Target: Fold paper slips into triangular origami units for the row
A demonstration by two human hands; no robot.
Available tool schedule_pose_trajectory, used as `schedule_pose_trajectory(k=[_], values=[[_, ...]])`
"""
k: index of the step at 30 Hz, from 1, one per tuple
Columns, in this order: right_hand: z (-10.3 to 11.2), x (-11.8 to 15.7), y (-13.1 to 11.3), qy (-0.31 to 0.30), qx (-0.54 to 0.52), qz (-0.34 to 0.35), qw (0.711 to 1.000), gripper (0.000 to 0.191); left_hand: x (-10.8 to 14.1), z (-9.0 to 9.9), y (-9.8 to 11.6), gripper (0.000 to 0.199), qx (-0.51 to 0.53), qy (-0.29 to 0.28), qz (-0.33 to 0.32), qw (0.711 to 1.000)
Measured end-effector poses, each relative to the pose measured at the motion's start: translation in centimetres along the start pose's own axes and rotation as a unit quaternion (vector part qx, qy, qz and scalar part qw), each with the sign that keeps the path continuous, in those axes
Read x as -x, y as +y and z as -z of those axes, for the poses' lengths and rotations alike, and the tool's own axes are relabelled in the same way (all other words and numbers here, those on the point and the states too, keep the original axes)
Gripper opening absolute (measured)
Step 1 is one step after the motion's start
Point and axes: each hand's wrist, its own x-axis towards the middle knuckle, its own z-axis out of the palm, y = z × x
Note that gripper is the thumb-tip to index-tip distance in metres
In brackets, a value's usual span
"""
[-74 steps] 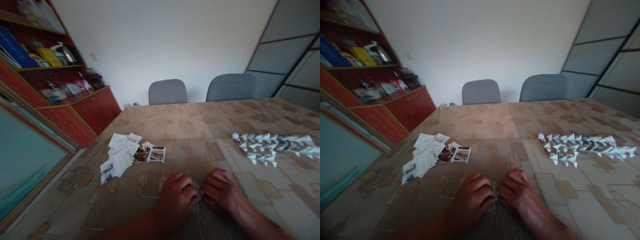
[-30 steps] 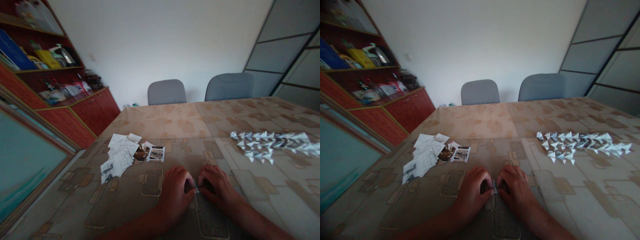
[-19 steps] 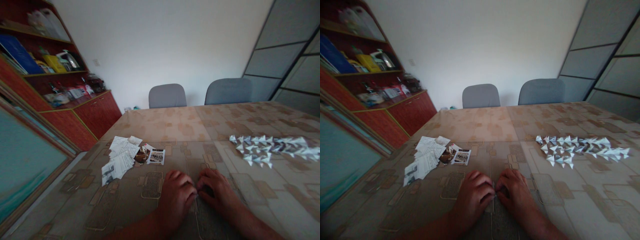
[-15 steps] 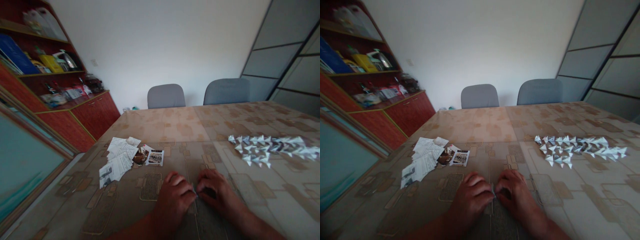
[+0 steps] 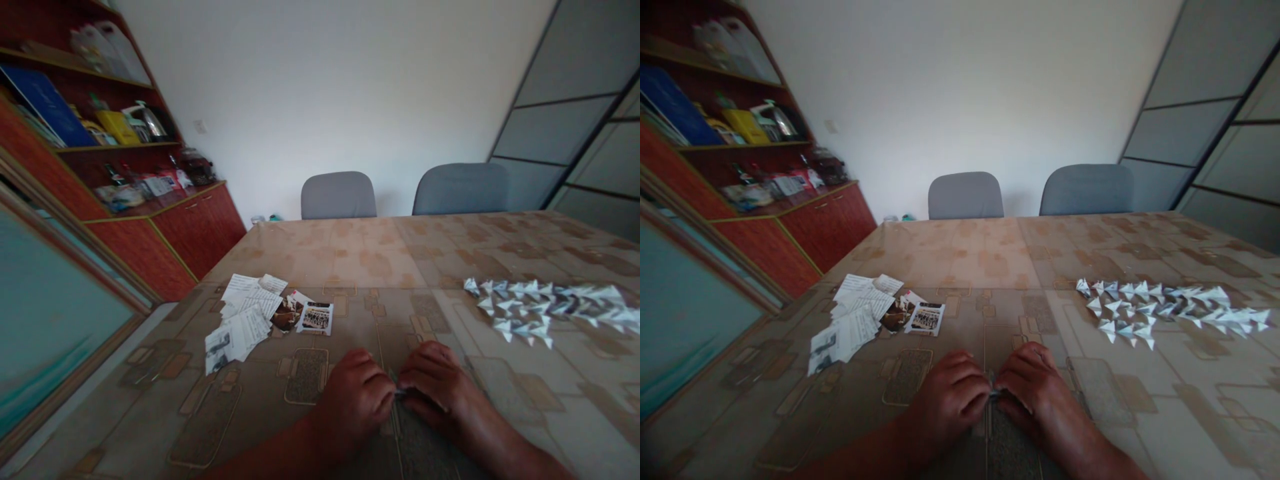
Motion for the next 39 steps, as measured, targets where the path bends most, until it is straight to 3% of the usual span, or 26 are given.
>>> schedule_pose_trajectory(k=[7,12,15,21,23,27,32,35,39], values=[[0.2,-0.5,-0.3,0.063,0.015,-0.014,0.998,0.021,-0.1,0.4,-0.5,0.003,0.132,0.019,0.075,0.988],[-0.2,-0.4,-0.7,0.081,-0.005,-0.030,0.996,0.019,0.0,0.5,-0.2,0.014,0.177,0.038,0.106,0.978],[-0.4,-0.3,-1.2,0.069,-0.016,-0.035,0.997,0.017,-0.1,0.6,0.2,0.015,0.221,0.053,0.166,0.959],[-0.3,-0.2,-1.4,0.053,-0.058,-0.056,0.995,0.015,-0.2,1.5,0.9,0.007,0.278,0.009,0.296,0.914],[-0.3,-0.2,-1.2,0.050,-0.075,-0.070,0.993,0.016,-0.1,1.4,0.9,0.006,0.290,0.003,0.304,0.908],[-0.5,-0.1,-1.2,0.037,-0.131,-0.114,0.984,0.019,-0.2,1.2,0.9,0.007,0.285,0.034,0.261,0.922],[-1.2,0.3,-1.1,0.001,-0.225,-0.207,0.952,0.023,-0.5,1.7,1.3,0.015,0.290,0.037,0.243,0.925],[-1.5,0.4,-0.9,0.008,-0.262,-0.239,0.935,0.025,-0.5,1.9,1.4,0.016,0.326,0.019,0.296,0.898],[-1.1,0.2,-1.0,0.025,-0.250,-0.236,0.939,0.023,-0.5,1.8,1.3,0.019,0.383,-0.002,0.349,0.855]])
